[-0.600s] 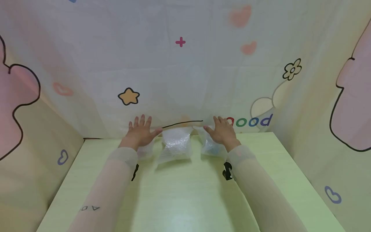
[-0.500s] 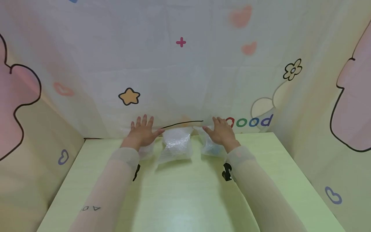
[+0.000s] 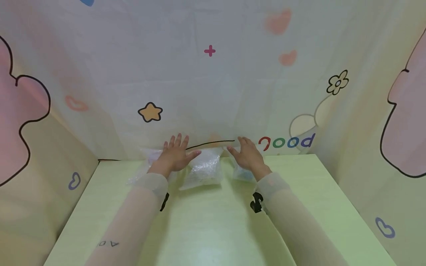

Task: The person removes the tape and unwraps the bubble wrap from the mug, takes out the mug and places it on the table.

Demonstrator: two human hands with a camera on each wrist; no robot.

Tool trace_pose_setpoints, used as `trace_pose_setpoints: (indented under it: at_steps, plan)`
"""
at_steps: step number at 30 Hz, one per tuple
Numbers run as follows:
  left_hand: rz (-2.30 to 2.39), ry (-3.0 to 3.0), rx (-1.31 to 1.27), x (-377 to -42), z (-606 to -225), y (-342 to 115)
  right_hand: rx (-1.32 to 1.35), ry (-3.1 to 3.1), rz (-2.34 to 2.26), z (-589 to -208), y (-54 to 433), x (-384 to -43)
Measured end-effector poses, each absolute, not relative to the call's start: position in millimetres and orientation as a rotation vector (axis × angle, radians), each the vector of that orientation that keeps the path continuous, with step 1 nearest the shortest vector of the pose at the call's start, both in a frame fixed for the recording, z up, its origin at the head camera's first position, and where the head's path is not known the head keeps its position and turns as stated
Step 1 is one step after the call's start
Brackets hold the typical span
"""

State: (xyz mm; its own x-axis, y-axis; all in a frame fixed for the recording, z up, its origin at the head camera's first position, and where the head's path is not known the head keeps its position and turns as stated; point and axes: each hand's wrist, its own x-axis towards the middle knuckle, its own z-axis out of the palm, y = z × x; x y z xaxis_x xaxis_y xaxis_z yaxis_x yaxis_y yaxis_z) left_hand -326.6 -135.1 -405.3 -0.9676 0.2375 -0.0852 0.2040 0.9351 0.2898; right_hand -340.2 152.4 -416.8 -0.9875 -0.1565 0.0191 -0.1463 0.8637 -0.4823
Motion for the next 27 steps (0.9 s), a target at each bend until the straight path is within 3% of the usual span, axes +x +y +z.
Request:
trace_pose_setpoints:
  at_steps: [27]
  plan:
    - [0.947, 2.847, 0.331, -322.6, -421.3, -107.8, -0.378, 2.876, -1.176, -418.4, 100.7, -327.5]
